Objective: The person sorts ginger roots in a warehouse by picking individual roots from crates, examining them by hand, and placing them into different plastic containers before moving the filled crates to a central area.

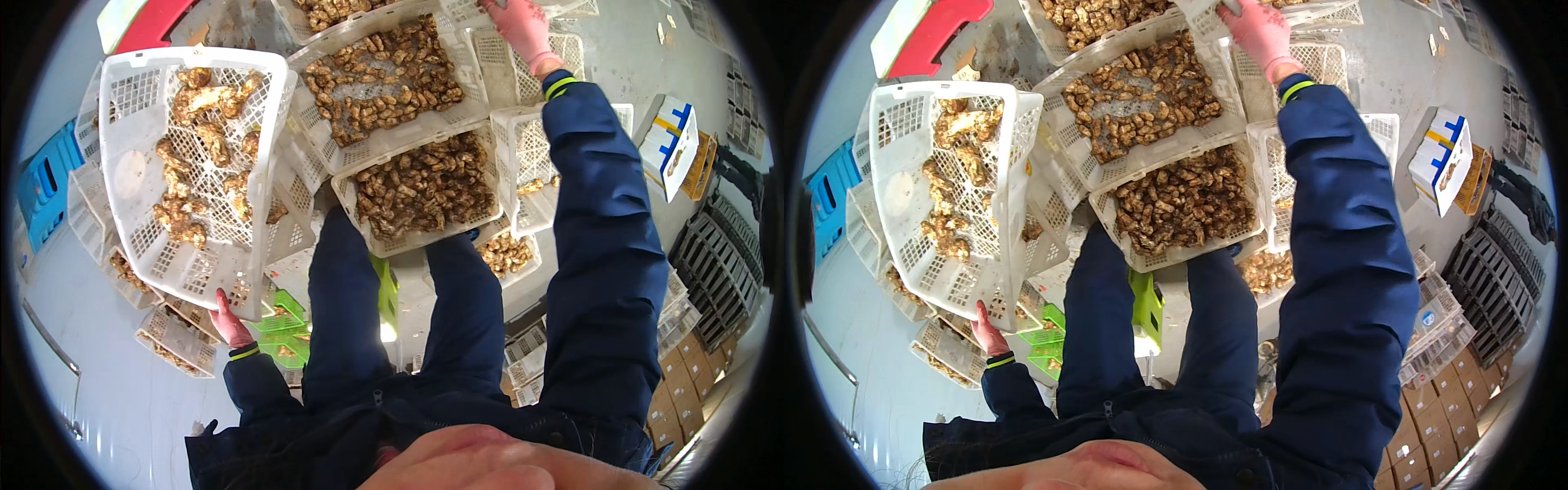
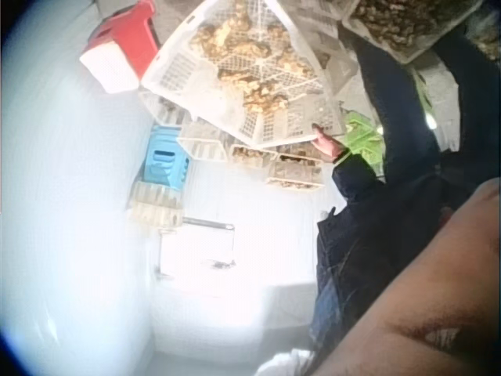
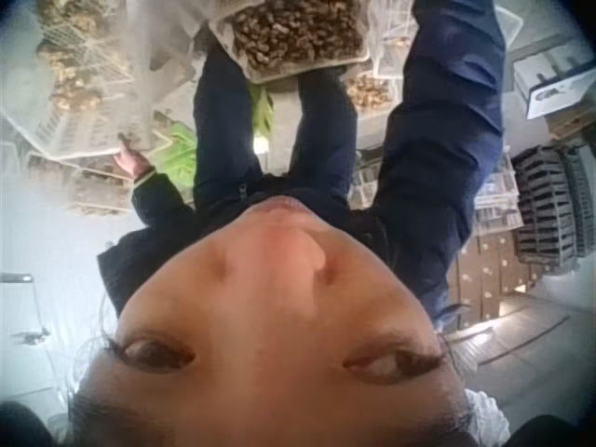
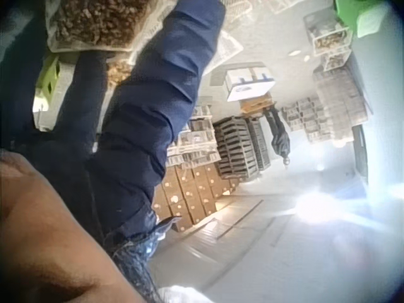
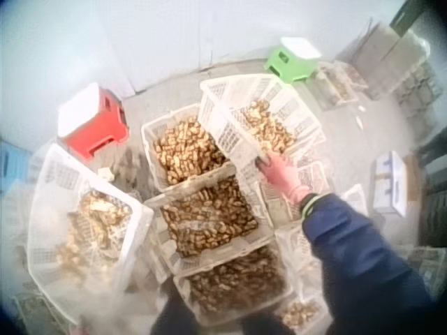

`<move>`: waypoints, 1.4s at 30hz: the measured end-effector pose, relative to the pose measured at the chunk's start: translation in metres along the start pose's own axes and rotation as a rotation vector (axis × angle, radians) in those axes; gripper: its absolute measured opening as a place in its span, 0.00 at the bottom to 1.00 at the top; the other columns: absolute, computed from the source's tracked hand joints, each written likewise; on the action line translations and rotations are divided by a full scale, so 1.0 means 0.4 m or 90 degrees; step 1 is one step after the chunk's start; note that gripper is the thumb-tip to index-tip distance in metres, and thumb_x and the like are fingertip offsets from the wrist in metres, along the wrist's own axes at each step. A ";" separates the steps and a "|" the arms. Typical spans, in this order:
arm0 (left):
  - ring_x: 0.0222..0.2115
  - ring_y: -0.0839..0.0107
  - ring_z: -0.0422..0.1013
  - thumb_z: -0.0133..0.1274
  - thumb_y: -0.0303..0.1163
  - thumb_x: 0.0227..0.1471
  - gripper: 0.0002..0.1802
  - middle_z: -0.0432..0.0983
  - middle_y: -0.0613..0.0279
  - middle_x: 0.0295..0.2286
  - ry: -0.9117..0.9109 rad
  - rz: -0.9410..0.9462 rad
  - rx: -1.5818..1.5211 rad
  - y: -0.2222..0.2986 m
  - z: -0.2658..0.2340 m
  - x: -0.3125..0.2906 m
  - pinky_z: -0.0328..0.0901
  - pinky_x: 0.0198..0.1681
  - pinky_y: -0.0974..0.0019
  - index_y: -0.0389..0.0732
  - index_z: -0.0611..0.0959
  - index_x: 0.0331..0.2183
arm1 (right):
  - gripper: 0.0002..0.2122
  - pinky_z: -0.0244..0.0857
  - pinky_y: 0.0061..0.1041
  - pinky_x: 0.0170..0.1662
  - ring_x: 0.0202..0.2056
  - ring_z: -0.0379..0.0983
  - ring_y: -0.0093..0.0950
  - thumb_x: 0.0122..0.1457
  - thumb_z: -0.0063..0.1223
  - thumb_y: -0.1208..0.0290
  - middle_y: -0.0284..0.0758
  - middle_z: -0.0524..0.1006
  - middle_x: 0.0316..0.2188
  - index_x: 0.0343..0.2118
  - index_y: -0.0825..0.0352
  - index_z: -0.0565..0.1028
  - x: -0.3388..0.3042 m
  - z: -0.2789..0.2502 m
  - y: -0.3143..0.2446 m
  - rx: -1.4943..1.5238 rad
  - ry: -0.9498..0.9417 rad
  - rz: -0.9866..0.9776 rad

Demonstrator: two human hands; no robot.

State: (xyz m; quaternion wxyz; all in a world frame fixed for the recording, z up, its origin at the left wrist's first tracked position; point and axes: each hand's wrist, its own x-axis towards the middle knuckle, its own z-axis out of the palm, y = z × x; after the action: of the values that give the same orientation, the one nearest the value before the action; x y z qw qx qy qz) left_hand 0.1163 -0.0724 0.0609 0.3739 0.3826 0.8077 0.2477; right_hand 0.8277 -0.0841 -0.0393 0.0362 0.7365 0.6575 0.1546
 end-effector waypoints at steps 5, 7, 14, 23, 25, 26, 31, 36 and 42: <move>0.50 0.62 0.58 0.46 0.23 0.50 0.25 0.57 0.50 0.51 0.071 0.476 0.150 0.437 0.175 -0.202 0.57 0.51 0.62 0.31 0.62 0.51 | 0.12 0.60 0.37 0.38 0.37 0.66 0.39 0.48 0.46 0.65 0.35 0.69 0.34 0.35 0.61 0.72 -0.027 -0.014 -0.057 0.304 -0.180 0.321; 0.50 0.65 0.59 0.39 0.18 0.49 0.25 0.61 0.52 0.50 -0.194 0.346 0.206 0.527 0.270 -0.267 0.57 0.50 0.67 0.34 0.62 0.52 | 0.12 0.60 0.36 0.38 0.37 0.67 0.37 0.48 0.46 0.66 0.34 0.70 0.33 0.36 0.61 0.72 -0.047 -0.075 -0.060 0.034 -0.142 0.078; 0.55 0.53 0.47 0.50 0.51 0.46 0.44 0.52 0.48 0.54 -0.773 0.009 -0.042 0.678 1.022 -0.426 0.49 0.55 0.56 0.32 0.54 0.54 | 0.08 0.64 0.31 0.33 0.27 0.72 0.36 0.51 0.49 0.62 0.37 0.75 0.22 0.29 0.60 0.72 -0.097 -0.214 -0.042 0.304 -0.033 0.270; 0.24 0.63 0.69 0.49 0.36 0.48 0.10 0.69 0.58 0.24 -0.731 -0.088 -0.078 0.471 1.283 -0.407 0.69 0.32 0.59 0.39 0.71 0.28 | 0.14 0.60 0.28 0.42 0.34 0.71 0.26 0.50 0.52 0.59 0.31 0.74 0.28 0.36 0.60 0.73 -0.309 -0.262 -0.090 0.367 -0.012 0.216; 0.22 0.66 0.68 0.47 0.33 0.50 0.09 0.69 0.60 0.22 -0.748 -0.131 -0.230 0.447 1.246 -0.299 0.69 0.30 0.61 0.39 0.72 0.22 | 0.21 0.54 0.31 0.52 0.45 0.65 0.31 0.51 0.50 0.54 0.38 0.72 0.39 0.43 0.64 0.69 -0.295 -0.344 -0.085 0.453 0.060 0.353; 0.22 0.67 0.68 0.46 0.30 0.49 0.07 0.69 0.60 0.22 -0.772 -0.002 -0.296 0.420 1.209 -0.155 0.69 0.28 0.62 0.39 0.73 0.22 | 0.23 0.54 0.32 0.53 0.47 0.64 0.32 0.52 0.49 0.54 0.41 0.70 0.42 0.45 0.67 0.67 -0.287 -0.359 -0.092 0.526 0.132 0.453; 0.20 0.65 0.69 0.46 0.26 0.46 0.05 0.70 0.59 0.20 -0.616 -0.026 -0.045 0.565 1.198 -0.398 0.70 0.25 0.62 0.35 0.74 0.23 | 0.35 0.60 0.32 0.49 0.49 0.61 0.35 0.53 0.47 0.51 0.51 0.60 0.50 0.52 0.77 0.53 -0.445 -0.270 -0.039 0.740 0.169 0.909; 0.24 0.60 0.72 0.51 0.28 0.43 0.09 0.73 0.51 0.23 -0.714 0.744 0.331 0.596 1.209 -0.316 0.70 0.26 0.58 0.37 0.73 0.31 | 0.21 0.64 0.20 0.28 0.26 0.67 0.24 0.51 0.50 0.58 0.35 0.69 0.29 0.42 0.70 0.66 -0.300 -0.138 -0.053 1.261 0.105 0.980; 0.21 0.63 0.68 0.49 0.32 0.45 0.07 0.69 0.57 0.21 -0.486 0.051 0.066 0.624 1.175 -0.295 0.69 0.22 0.63 0.37 0.73 0.24 | 0.04 0.63 0.25 0.24 0.21 0.68 0.28 0.51 0.49 0.70 0.32 0.71 0.20 0.26 0.62 0.74 -0.220 0.048 -0.129 1.169 -0.227 0.906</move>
State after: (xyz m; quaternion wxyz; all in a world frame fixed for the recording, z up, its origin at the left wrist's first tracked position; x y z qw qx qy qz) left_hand 0.6478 0.0322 0.0003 0.6178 0.4968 0.6065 0.0611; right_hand 0.7759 -0.1604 -0.0867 -0.5113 0.6991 -0.0519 -0.4972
